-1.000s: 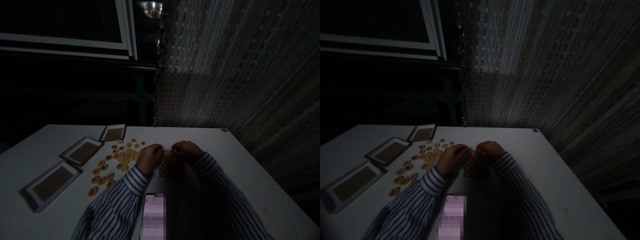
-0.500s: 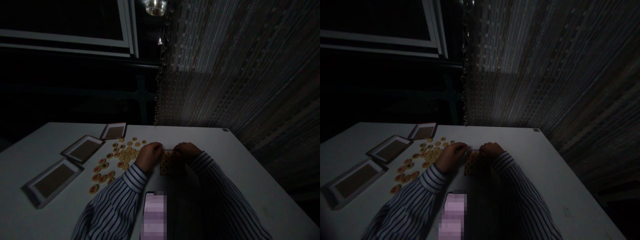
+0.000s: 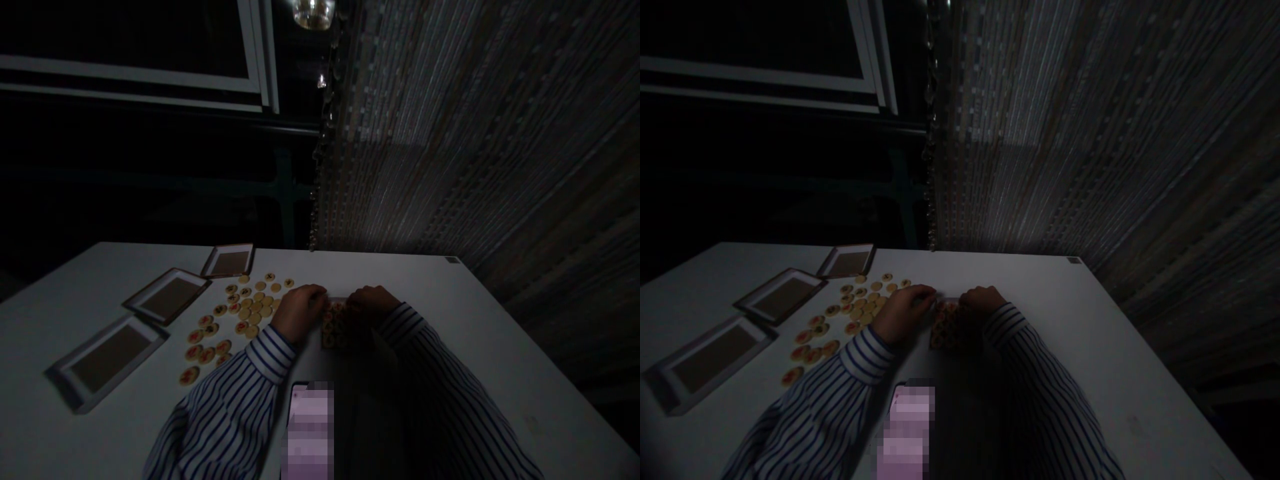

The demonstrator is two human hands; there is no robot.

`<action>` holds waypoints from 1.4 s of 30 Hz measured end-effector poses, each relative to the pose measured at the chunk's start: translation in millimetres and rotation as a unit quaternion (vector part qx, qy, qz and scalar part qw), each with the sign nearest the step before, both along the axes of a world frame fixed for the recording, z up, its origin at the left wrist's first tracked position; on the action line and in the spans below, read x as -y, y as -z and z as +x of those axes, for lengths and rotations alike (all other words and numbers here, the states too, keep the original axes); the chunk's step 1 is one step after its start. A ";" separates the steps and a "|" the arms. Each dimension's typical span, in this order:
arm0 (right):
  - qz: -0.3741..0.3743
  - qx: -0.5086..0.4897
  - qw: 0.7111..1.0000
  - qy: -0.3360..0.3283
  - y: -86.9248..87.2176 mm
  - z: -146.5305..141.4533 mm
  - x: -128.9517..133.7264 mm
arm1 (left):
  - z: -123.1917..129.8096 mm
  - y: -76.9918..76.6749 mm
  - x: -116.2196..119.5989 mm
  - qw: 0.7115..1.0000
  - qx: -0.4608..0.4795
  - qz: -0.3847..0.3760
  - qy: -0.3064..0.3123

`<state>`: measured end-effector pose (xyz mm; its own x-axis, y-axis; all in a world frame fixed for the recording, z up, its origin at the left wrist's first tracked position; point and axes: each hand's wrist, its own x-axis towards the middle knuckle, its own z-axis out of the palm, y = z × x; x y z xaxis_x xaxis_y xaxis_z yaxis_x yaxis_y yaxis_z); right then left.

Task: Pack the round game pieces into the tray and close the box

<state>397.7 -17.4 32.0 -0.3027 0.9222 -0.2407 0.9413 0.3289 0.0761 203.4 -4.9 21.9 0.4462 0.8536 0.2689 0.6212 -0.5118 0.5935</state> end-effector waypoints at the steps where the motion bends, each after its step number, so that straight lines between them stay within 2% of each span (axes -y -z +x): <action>1: -0.005 0.006 1.000 0.000 -0.6 -0.6 0.2 | -0.1 -0.2 0.1 1.000 0.000 0.001 0.001; 16: -0.044 0.035 0.998 0.008 -5.0 -6.2 2.6 | -1.1 0.9 -0.2 1.000 -0.007 0.007 0.002; 42: -0.037 0.045 0.998 0.005 -10.7 -7.4 6.5 | -0.3 -2.6 1.0 1.000 -0.018 0.005 0.004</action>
<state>390.4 -23.9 42.7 -0.2678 0.9038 -0.3339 0.9352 0.3272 0.1357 203.2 -5.9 24.5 0.4621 0.8473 0.2619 0.6380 -0.5227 0.5655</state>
